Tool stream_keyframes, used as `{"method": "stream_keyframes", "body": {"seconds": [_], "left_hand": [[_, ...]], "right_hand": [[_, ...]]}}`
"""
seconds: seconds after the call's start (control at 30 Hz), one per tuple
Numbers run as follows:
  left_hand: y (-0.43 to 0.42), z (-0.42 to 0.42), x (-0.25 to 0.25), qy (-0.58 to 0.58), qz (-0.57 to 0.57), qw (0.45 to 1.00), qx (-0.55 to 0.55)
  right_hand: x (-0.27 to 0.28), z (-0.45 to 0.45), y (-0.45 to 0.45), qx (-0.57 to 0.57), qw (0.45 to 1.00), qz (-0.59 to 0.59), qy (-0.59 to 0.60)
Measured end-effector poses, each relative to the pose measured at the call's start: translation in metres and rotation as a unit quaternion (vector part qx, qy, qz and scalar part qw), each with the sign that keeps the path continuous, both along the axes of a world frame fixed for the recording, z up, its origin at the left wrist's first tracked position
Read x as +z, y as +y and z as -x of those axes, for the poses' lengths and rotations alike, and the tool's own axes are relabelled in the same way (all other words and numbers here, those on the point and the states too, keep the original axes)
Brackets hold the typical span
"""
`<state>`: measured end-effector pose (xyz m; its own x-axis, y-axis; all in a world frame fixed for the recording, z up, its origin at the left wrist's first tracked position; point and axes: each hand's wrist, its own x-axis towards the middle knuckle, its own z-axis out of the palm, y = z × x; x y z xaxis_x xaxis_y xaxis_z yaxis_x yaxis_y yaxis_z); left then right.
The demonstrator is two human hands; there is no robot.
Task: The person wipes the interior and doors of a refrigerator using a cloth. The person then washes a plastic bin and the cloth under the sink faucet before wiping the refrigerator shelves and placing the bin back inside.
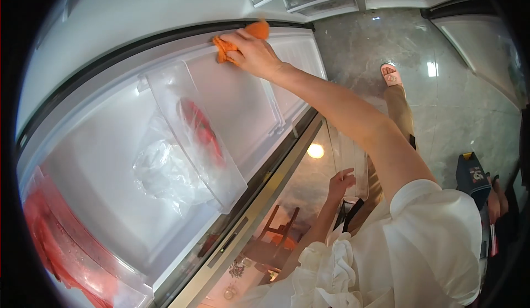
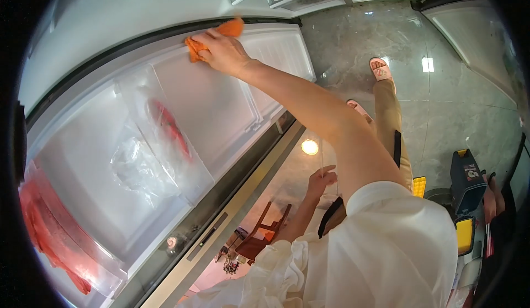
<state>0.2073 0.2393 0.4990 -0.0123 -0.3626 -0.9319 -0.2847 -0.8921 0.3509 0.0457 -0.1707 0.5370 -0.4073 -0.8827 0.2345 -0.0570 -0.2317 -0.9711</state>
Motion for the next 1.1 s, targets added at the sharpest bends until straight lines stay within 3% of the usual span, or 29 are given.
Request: {"method": "stream_keyframes", "body": {"seconds": [0.13, 0.17, 0.2, 0.27, 0.4, 0.47, 0.57, 0.67, 0.77, 0.83, 0.9, 0.93, 1.0, 1.03, 1.1], "left_hand": [[0.011, -0.012, 0.002, -0.017, 0.009, 0.999, -0.03], [0.004, -0.009, 0.0, -0.036, 0.017, 0.998, -0.044], [0.003, -0.012, -0.006, -0.033, 0.024, 0.998, -0.046], [0.016, -0.02, -0.004, -0.021, 0.001, 1.0, 0.002], [0.018, -0.028, 0.0, -0.017, -0.011, 0.999, -0.026], [0.019, -0.026, -0.001, -0.018, -0.014, 1.0, 0.006], [0.008, -0.02, 0.011, -0.072, -0.005, 0.994, -0.084], [0.012, -0.022, 0.01, -0.076, 0.015, 0.994, -0.072], [0.02, -0.029, 0.006, -0.058, -0.006, 0.998, -0.028], [0.032, -0.04, -0.007, -0.04, -0.012, 0.999, 0.005], [0.049, -0.057, -0.013, -0.022, -0.017, 0.999, 0.04], [0.052, -0.063, -0.017, -0.006, -0.017, 0.999, 0.029], [0.054, -0.064, -0.032, 0.013, -0.02, 0.999, 0.024], [0.055, -0.067, -0.032, 0.004, -0.021, 1.0, -0.006], [0.056, -0.072, -0.029, 0.002, -0.027, 0.999, -0.017]], "right_hand": [[-0.043, -0.014, 0.0, -0.076, 0.987, -0.052, 0.131], [-0.054, -0.018, 0.003, -0.092, 0.993, -0.072, 0.021], [-0.049, -0.014, 0.0, -0.095, 0.993, -0.065, 0.023], [-0.039, -0.014, 0.006, -0.079, 0.98, -0.17, 0.065], [0.004, -0.011, 0.024, -0.069, 0.977, -0.182, 0.083], [0.034, -0.026, 0.02, -0.135, 0.988, 0.048, 0.049], [0.045, -0.033, -0.006, -0.21, 0.967, 0.058, 0.133], [0.005, -0.045, -0.004, -0.264, 0.945, -0.015, 0.194], [-0.085, -0.059, 0.004, -0.255, 0.928, -0.129, 0.238], [-0.1, -0.052, 0.032, -0.203, 0.925, -0.259, 0.19], [-0.127, -0.049, 0.077, -0.004, 0.915, -0.396, 0.078], [-0.125, -0.043, 0.084, -0.006, 0.916, -0.392, 0.084], [-0.126, -0.036, 0.097, -0.084, 0.928, -0.361, -0.047], [-0.123, -0.037, 0.083, -0.149, 0.94, -0.284, -0.12], [-0.108, -0.034, 0.036, -0.144, 0.944, -0.106, -0.277]]}}
